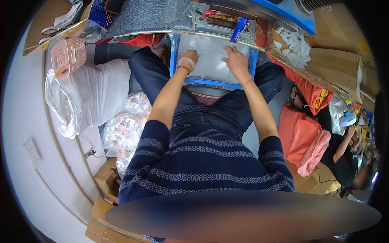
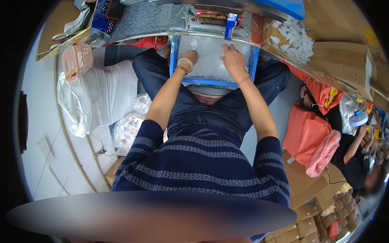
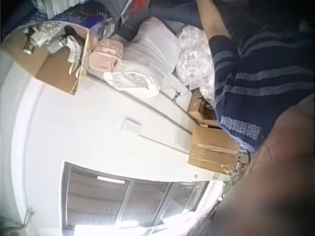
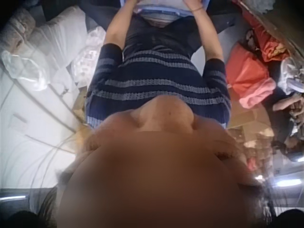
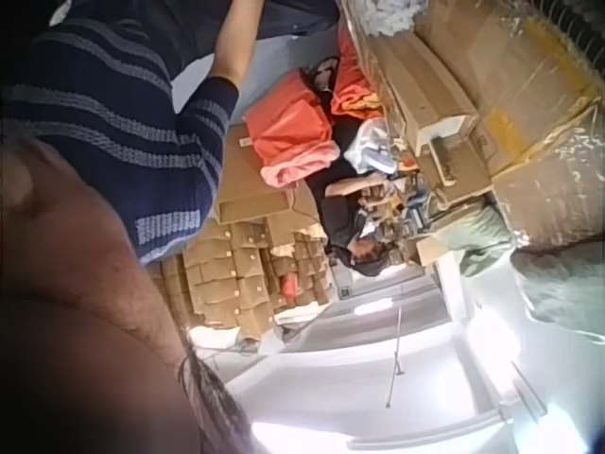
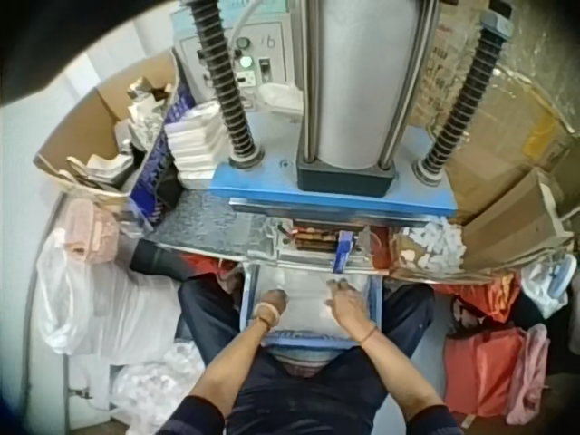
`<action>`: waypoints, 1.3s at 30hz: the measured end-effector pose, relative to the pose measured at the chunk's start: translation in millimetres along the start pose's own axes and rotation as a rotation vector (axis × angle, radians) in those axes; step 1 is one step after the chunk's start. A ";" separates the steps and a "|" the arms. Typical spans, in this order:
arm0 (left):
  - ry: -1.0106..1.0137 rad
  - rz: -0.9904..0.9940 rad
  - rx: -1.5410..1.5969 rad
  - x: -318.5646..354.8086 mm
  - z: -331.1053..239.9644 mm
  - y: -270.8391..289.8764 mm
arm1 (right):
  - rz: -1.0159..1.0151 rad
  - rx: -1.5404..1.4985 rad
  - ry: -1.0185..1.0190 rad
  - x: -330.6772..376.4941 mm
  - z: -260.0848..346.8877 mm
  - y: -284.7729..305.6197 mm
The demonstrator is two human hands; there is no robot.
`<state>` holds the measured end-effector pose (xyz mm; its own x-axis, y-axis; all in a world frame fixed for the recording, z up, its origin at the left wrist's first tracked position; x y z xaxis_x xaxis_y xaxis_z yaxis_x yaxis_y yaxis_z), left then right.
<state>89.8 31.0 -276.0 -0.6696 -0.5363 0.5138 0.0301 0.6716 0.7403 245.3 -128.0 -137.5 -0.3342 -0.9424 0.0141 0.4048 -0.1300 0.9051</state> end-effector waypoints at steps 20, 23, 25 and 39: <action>-0.532 -0.570 -0.458 191.1 -37.6 170.6 | -0.305 0.233 -0.272 150.1 -33.0 133.6; -0.415 -0.583 0.000 184.9 -20.3 172.1 | -0.588 -0.079 -0.239 162.6 -47.0 131.5; -0.398 -0.426 0.721 181.7 -0.6 153.9 | -0.756 -1.029 -0.401 167.2 -45.2 112.1; -0.194 -0.196 0.162 246.7 115.0 155.0 | -0.360 -0.264 -0.686 247.6 -91.1 185.9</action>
<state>-156.0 61.6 -84.4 -0.7806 -0.5666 0.2641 -0.2218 0.6460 0.7304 315.4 -413.6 -4.4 -0.8937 -0.4421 0.0762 0.3320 -0.5376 0.7751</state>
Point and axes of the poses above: each hand's wrist, its own x-axis away from the middle knuckle, its own y-axis out of the back of the hand, z = x × y, the point moved 3 cm from there along -x, towards the middle knuckle, and after that the axes turned 9 degrees about z, right-handed, at the moved point
